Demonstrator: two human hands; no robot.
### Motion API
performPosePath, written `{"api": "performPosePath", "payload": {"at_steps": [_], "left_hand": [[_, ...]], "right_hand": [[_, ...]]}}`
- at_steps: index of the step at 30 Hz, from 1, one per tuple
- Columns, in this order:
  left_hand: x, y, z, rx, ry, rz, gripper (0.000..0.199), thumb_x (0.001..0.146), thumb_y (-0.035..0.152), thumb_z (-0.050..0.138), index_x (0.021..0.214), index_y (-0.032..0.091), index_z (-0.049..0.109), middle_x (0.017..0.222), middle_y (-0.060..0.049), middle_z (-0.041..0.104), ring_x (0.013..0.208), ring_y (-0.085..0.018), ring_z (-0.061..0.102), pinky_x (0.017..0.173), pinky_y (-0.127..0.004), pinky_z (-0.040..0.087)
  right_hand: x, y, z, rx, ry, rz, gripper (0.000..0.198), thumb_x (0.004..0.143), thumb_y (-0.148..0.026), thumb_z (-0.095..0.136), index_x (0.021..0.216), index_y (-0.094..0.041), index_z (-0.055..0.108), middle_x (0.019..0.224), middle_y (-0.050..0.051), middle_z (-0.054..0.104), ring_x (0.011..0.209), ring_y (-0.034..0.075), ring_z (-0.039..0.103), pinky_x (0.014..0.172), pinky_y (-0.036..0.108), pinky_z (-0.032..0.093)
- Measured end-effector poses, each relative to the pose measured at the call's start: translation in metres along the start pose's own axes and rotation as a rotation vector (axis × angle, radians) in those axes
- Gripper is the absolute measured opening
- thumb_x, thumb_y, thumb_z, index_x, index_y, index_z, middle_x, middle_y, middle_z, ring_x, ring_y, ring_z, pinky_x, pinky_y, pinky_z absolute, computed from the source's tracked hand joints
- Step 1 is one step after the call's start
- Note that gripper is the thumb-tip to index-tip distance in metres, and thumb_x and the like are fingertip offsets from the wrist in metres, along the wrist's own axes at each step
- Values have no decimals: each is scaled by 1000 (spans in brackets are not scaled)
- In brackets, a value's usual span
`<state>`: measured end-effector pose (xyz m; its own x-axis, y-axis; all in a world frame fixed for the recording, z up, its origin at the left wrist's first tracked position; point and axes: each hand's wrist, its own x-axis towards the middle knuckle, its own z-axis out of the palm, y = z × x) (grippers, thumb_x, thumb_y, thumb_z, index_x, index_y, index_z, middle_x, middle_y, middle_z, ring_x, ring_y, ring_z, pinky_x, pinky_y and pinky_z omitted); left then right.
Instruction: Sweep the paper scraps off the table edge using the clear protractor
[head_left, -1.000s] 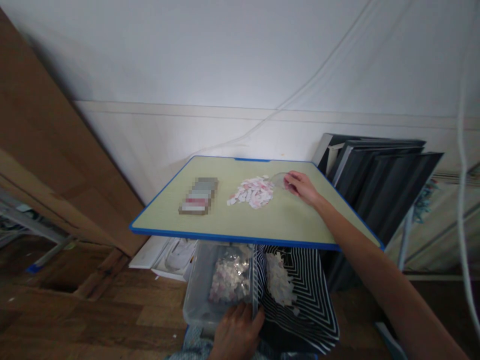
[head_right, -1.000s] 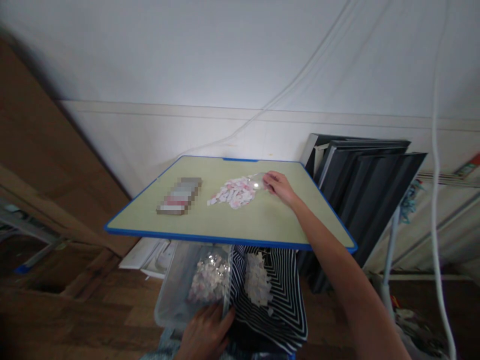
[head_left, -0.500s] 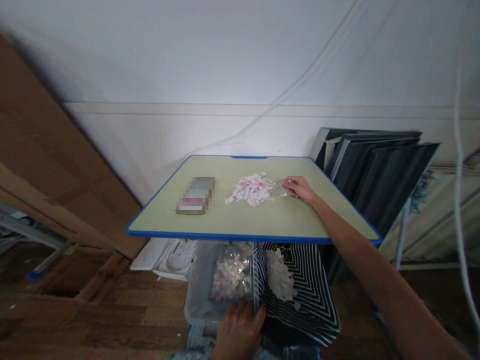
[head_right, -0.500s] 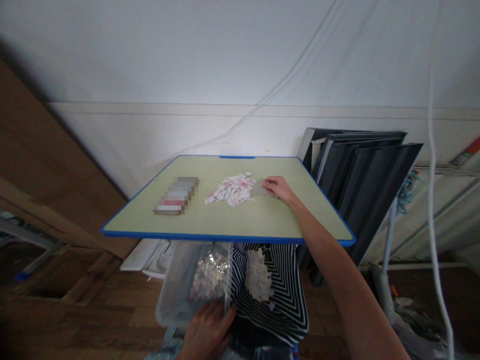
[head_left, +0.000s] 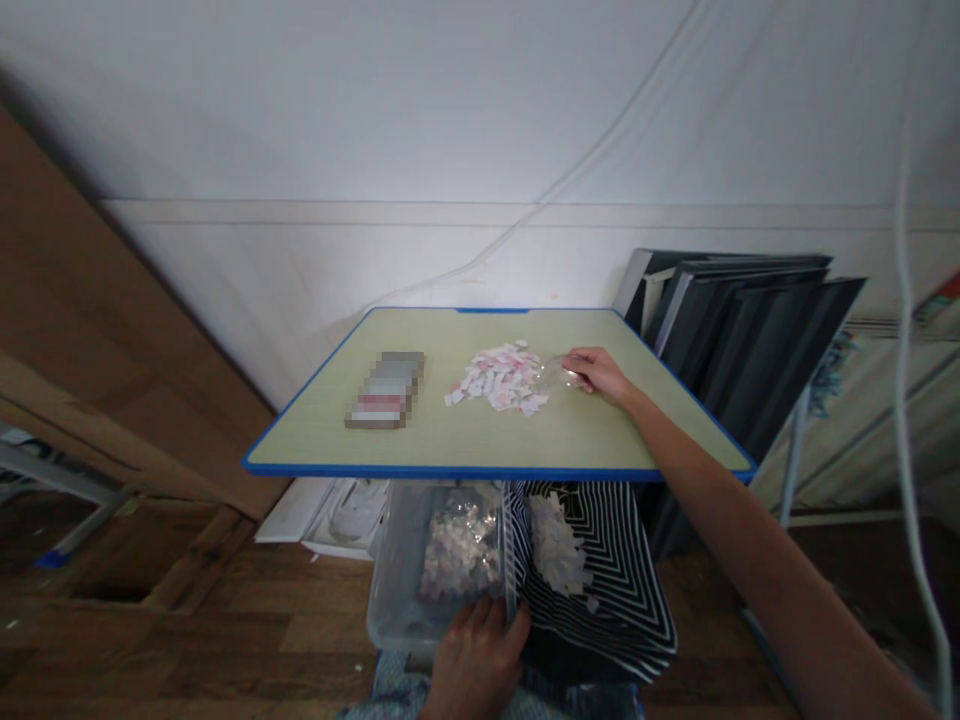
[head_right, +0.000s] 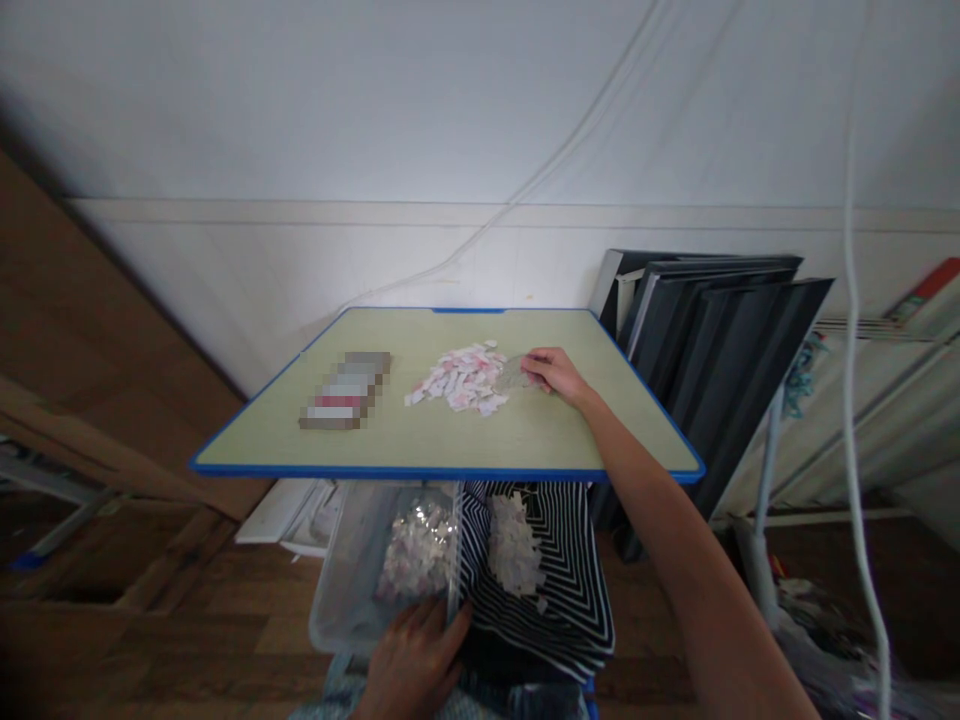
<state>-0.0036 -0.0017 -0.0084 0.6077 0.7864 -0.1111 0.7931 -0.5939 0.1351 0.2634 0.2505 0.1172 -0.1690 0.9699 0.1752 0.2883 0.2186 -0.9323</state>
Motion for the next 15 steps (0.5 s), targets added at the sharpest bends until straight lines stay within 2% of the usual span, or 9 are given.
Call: {"api": "performPosePath", "payload": {"at_steps": [4,9,12,15], "left_hand": [[1,0,3,-6,1,-2,44,81,19,56,125,24,49,102,-10,65,93,-24,60,78,-37,51],[0,1,2,-9,25,-18,42,81,18,55,123,24,51,100,-9,65,92,-23,60,77,-35,51],[0,1,-1,-5,4,-14,43,81,19,56,123,24,51,101,-9,65,92,-23,60,78,-36,51],[-1,1,-5,-15,-23,-8,44,82,20,56,124,23,49,104,-10,65,95,-24,60,79,-37,51]], "right_hand": [[-4,-6,0,-28,-91,13,33,66,-44,68,58,-16,54,41,-5,45,30,4,33,30,21,20],[-7,-12,4,-53,-127,-8,35,70,-48,66,60,-16,54,46,-4,49,34,4,38,33,19,26],[-8,-14,5,-69,-189,6,35,67,-47,67,58,-16,55,45,-4,50,33,5,39,33,20,28],[-10,-16,4,-68,-187,0,35,68,-49,65,61,-16,56,45,-4,49,33,5,39,33,20,28]]}}
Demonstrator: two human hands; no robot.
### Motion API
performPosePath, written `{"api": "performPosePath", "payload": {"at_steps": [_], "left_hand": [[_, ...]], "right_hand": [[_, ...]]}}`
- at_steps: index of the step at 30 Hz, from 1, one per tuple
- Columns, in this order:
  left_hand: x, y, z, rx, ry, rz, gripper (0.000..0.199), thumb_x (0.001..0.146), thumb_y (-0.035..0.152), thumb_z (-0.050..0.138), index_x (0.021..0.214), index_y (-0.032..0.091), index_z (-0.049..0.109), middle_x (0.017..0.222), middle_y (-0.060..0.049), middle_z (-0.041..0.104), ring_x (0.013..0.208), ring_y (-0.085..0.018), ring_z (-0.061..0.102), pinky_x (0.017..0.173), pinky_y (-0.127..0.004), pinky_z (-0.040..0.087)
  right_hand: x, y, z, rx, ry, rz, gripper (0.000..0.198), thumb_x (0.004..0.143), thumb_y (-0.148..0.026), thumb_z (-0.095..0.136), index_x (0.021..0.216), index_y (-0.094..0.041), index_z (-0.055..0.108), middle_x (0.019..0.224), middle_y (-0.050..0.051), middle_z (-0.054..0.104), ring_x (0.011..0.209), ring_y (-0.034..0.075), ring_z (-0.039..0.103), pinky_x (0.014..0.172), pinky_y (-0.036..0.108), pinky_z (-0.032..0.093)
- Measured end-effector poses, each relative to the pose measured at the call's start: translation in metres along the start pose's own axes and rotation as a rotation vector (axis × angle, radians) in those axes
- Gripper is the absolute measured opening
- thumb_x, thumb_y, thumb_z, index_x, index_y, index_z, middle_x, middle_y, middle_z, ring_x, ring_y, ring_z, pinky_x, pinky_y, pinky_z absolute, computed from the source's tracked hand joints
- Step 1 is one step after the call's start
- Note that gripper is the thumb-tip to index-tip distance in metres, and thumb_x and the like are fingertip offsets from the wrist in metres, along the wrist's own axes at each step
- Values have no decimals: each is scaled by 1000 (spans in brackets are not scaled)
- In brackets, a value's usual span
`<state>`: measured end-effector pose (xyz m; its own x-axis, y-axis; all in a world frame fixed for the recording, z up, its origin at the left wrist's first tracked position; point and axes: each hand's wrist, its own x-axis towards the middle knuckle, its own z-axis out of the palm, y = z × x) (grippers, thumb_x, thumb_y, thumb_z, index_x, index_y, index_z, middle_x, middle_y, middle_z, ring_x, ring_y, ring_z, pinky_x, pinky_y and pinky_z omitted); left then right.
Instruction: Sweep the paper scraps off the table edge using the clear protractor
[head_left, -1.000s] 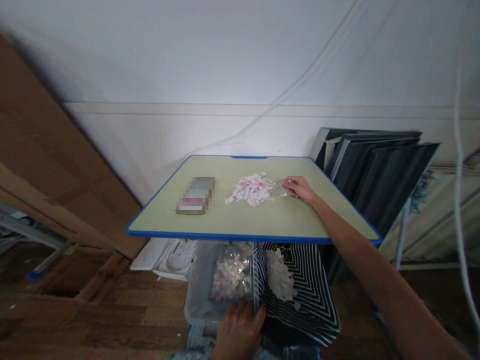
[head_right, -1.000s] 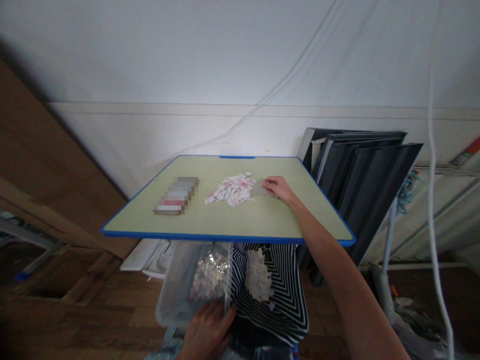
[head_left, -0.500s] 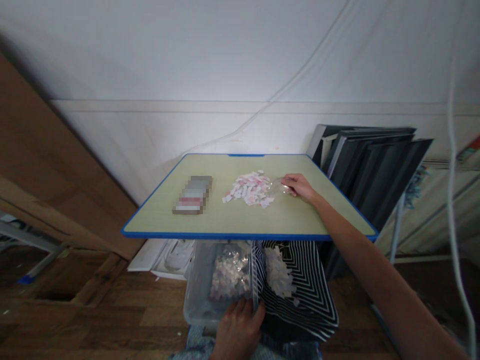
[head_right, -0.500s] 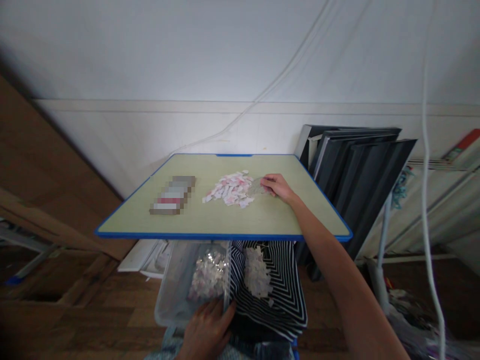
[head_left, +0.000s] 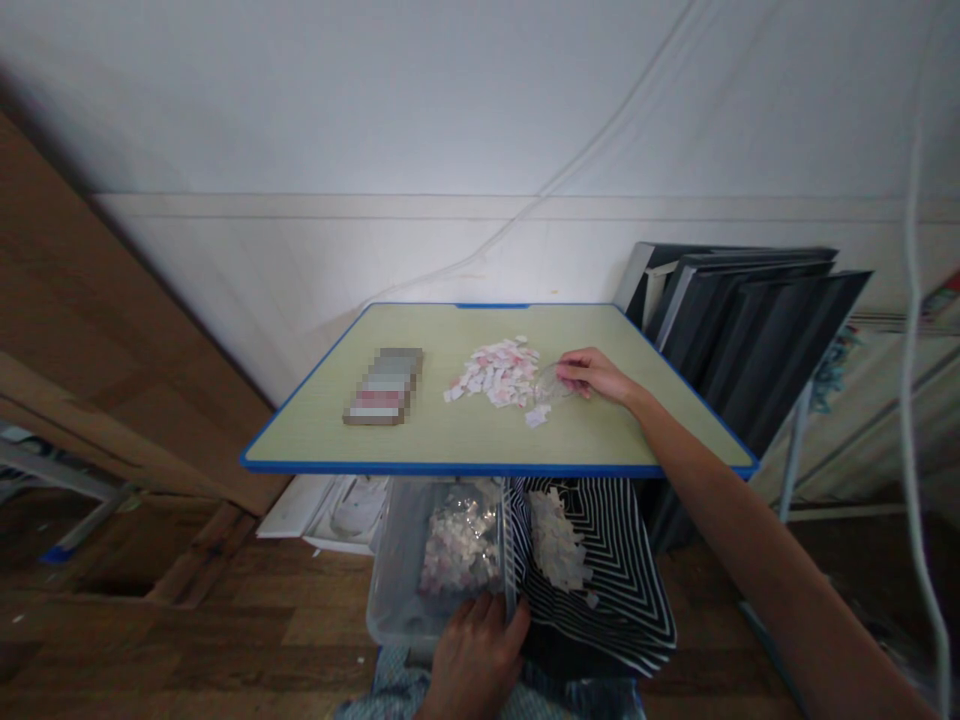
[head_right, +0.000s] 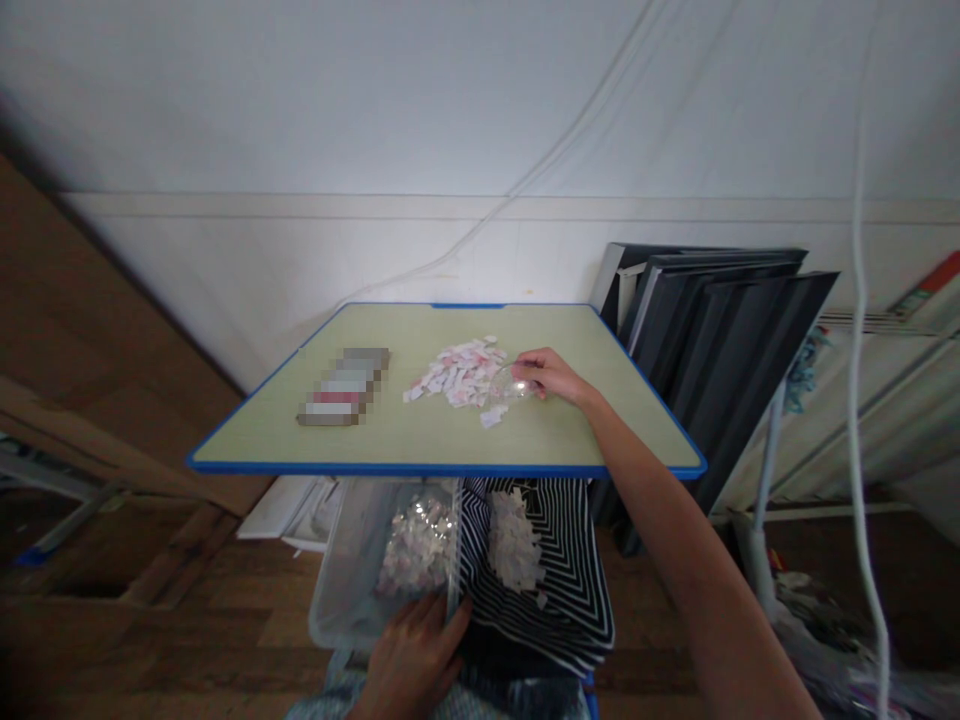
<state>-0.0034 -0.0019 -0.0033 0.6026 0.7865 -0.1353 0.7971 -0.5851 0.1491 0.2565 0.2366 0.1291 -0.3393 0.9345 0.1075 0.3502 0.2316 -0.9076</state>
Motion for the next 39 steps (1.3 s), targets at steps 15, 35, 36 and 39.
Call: {"api": "performPosePath", "payload": {"at_steps": [15,35,36,39], "left_hand": [[1,1,-1,-10,-29,-15,44,81,16,55,124,24,49,104,-9,64,94,-23,60,79,-36,50],[0,0,0,14,-6,10,44,82,21,58,125,23,49,103,-10,64,93,-24,60,78,-39,52],[0,0,0,15,-3,9,44,81,21,58,124,23,49,103,-10,64,93,-24,60,78,-39,52],[1,0,-1,9,-1,0,45,81,21,59,124,23,50,101,-10,65,92,-23,61,77,-38,53]], "right_hand": [[-4,-8,1,-78,-26,-19,40,67,-53,66,57,-16,55,44,-4,50,35,6,42,36,20,32],[-7,-13,4,-85,-47,-23,41,69,-53,66,55,-16,53,43,-4,48,33,5,39,33,20,30],[-7,-13,6,-86,-85,-11,41,67,-52,67,55,-16,54,43,-4,49,33,5,40,33,20,30],[-5,-13,11,-83,-139,2,42,66,-54,68,56,-15,56,46,-3,52,35,6,44,34,20,33]]}}
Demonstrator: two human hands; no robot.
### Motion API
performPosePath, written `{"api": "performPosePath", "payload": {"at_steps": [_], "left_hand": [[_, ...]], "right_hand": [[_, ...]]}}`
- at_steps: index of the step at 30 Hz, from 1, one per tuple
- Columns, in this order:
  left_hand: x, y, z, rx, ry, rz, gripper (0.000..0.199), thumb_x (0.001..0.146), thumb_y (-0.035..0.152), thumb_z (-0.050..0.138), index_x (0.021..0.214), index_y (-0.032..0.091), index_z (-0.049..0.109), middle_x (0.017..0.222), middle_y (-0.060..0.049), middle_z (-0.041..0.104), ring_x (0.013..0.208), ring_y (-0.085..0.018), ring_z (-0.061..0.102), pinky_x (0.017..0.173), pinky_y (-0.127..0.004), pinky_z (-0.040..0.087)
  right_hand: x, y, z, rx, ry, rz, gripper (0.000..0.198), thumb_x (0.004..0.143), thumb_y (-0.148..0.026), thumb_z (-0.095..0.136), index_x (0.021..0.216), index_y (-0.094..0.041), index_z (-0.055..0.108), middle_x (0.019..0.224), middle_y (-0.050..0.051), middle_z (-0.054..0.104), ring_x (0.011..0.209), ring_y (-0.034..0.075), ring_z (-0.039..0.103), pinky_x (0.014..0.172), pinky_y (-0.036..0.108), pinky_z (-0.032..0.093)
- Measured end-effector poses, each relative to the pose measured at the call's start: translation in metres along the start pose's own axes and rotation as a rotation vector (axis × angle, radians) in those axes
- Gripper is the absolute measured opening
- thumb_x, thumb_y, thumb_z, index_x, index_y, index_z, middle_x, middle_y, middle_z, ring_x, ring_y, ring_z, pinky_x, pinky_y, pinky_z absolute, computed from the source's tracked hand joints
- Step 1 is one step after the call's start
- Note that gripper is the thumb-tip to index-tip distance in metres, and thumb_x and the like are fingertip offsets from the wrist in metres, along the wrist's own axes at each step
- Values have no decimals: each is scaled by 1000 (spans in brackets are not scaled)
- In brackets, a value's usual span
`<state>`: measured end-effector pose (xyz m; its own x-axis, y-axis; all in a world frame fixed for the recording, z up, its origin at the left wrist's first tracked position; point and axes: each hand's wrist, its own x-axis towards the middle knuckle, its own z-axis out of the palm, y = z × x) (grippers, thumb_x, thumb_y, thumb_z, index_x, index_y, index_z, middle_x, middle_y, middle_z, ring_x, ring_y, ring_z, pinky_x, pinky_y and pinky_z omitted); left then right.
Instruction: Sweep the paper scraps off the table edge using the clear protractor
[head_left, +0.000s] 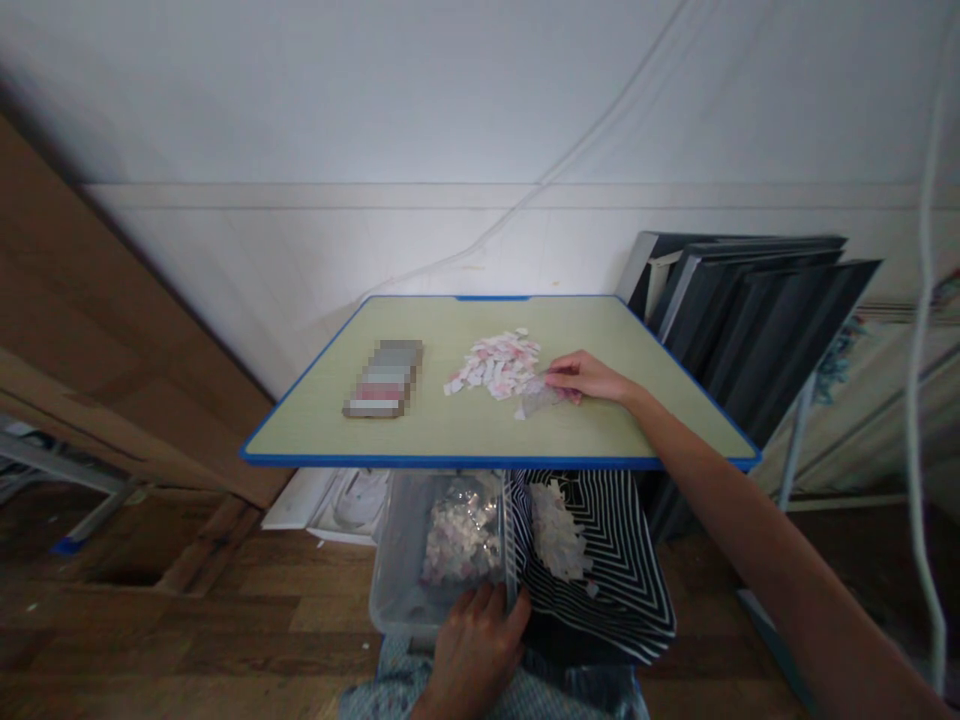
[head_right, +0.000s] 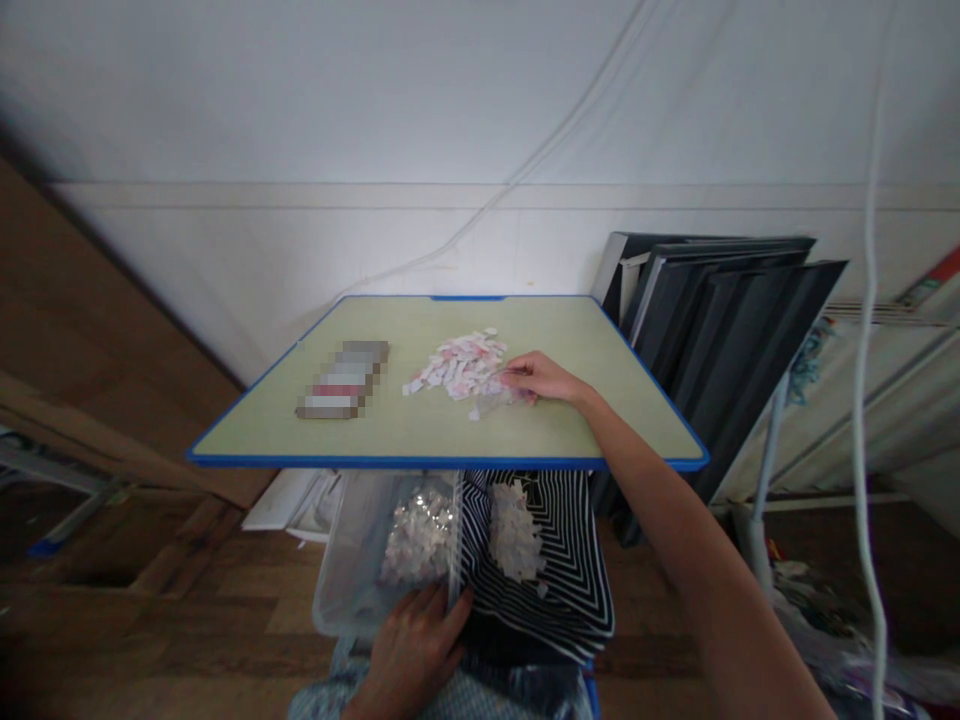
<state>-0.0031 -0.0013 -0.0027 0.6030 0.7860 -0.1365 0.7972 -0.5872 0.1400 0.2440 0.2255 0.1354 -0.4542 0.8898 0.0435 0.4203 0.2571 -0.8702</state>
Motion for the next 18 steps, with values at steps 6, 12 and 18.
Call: {"api": "performPosePath", "payload": {"at_steps": [6,12,18], "left_hand": [[1,0,-1,17,18,13,43,80,19,58,123,23,50,99,-8,66,89,-23,61,75,-36,52],[1,-1,2,36,25,3,42,80,20,59,122,24,52,98,-8,66,88,-23,62,73,-36,53],[0,0,0,37,49,18,42,80,23,61,121,23,53,96,-9,67,87,-23,63,73,-37,54]], "right_hand": [[3,5,-3,18,121,-36,44,70,-58,62,61,-16,54,48,-4,51,37,5,42,36,19,34],[5,6,4,5,122,-52,45,68,-58,64,59,-16,53,48,-4,50,38,6,44,37,20,36],[4,4,1,6,120,-58,46,69,-60,62,60,-16,52,48,-4,50,38,5,44,37,19,36]]}}
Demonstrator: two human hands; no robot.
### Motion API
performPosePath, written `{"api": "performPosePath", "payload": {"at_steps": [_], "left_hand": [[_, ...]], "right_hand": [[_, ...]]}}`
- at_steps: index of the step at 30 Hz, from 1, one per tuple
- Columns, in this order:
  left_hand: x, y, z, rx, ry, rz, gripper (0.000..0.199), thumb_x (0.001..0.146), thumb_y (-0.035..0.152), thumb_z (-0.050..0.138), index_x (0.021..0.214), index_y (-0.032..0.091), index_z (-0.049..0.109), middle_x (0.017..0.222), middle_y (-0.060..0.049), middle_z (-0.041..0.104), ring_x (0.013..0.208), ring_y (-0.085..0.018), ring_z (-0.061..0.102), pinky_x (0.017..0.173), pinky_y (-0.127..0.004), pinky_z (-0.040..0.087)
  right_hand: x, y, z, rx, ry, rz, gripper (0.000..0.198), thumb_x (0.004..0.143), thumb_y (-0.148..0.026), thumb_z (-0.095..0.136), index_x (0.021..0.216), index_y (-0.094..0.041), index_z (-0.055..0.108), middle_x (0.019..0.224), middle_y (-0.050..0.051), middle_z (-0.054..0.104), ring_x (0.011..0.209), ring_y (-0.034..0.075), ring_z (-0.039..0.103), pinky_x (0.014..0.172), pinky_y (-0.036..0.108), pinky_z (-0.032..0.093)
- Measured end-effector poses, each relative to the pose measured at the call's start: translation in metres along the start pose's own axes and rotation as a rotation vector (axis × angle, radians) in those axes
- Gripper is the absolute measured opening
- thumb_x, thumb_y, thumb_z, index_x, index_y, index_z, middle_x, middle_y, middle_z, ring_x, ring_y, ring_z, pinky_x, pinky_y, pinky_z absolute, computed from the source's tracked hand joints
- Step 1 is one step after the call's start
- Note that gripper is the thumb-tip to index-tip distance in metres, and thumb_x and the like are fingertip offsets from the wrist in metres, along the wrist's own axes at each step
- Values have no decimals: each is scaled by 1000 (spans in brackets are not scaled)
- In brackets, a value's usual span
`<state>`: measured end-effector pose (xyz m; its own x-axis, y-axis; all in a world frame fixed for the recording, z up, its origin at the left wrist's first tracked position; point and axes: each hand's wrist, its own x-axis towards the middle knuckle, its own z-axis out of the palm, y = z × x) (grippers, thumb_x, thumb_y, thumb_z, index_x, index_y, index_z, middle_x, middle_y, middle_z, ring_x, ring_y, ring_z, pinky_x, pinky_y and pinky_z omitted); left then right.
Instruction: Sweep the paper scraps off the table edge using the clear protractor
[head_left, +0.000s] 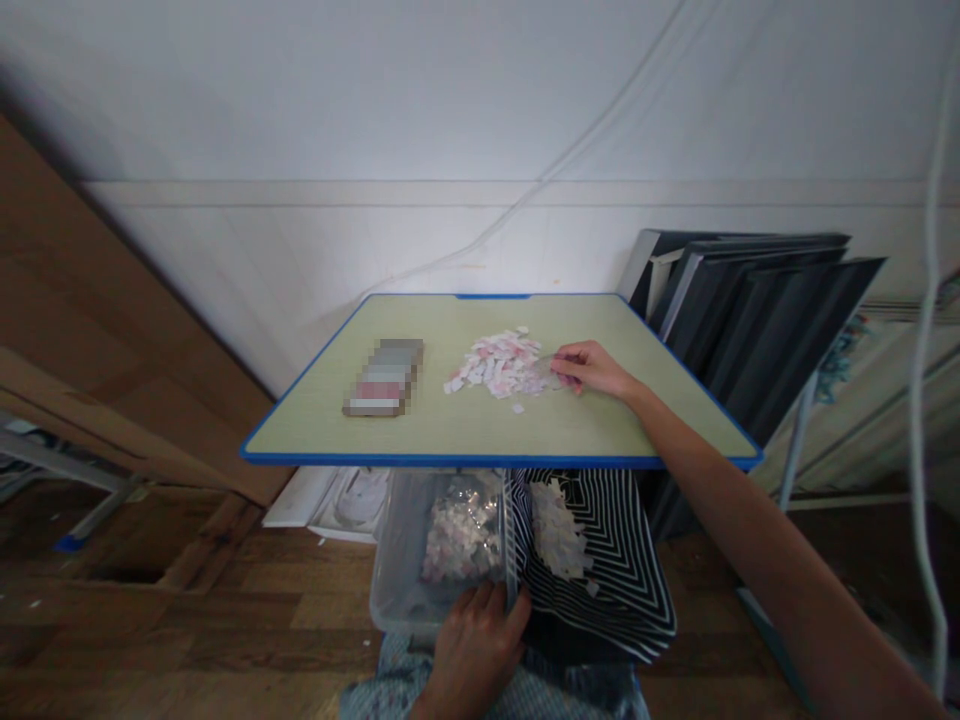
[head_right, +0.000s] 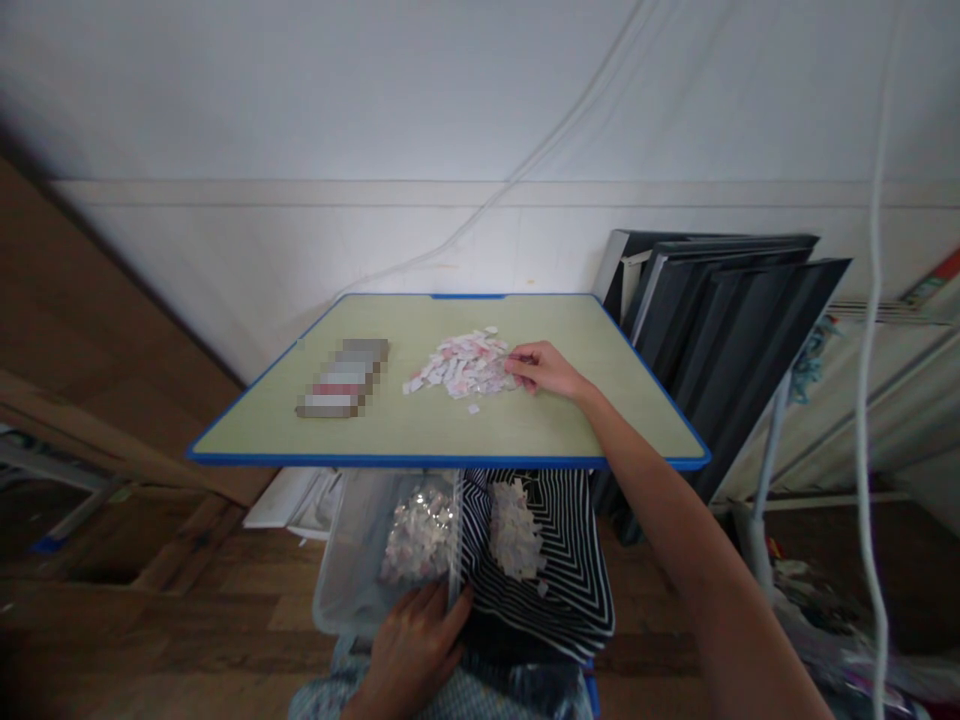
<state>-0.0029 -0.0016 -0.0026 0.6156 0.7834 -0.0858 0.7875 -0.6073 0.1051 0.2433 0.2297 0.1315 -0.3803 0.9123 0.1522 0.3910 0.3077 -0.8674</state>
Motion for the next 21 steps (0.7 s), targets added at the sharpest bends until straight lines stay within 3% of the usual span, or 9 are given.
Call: {"api": "performPosePath", "payload": {"at_steps": [5,21], "left_hand": [[1,0,-1,-4,4,6,44,78,23,63,121,21,53,97,-10,67,87,-24,63,72,-37,54],[-1,0,1,7,16,-1,41,80,22,60,121,24,53,96,-8,67,87,-22,63,73,-35,53]], "right_hand": [[-2,0,0,-9,-67,24,43,70,-55,64,58,-15,54,47,-4,52,36,5,45,35,19,34],[-2,-3,4,2,-79,34,41,70,-54,65,60,-15,55,48,-5,51,37,4,45,36,18,36]]}}
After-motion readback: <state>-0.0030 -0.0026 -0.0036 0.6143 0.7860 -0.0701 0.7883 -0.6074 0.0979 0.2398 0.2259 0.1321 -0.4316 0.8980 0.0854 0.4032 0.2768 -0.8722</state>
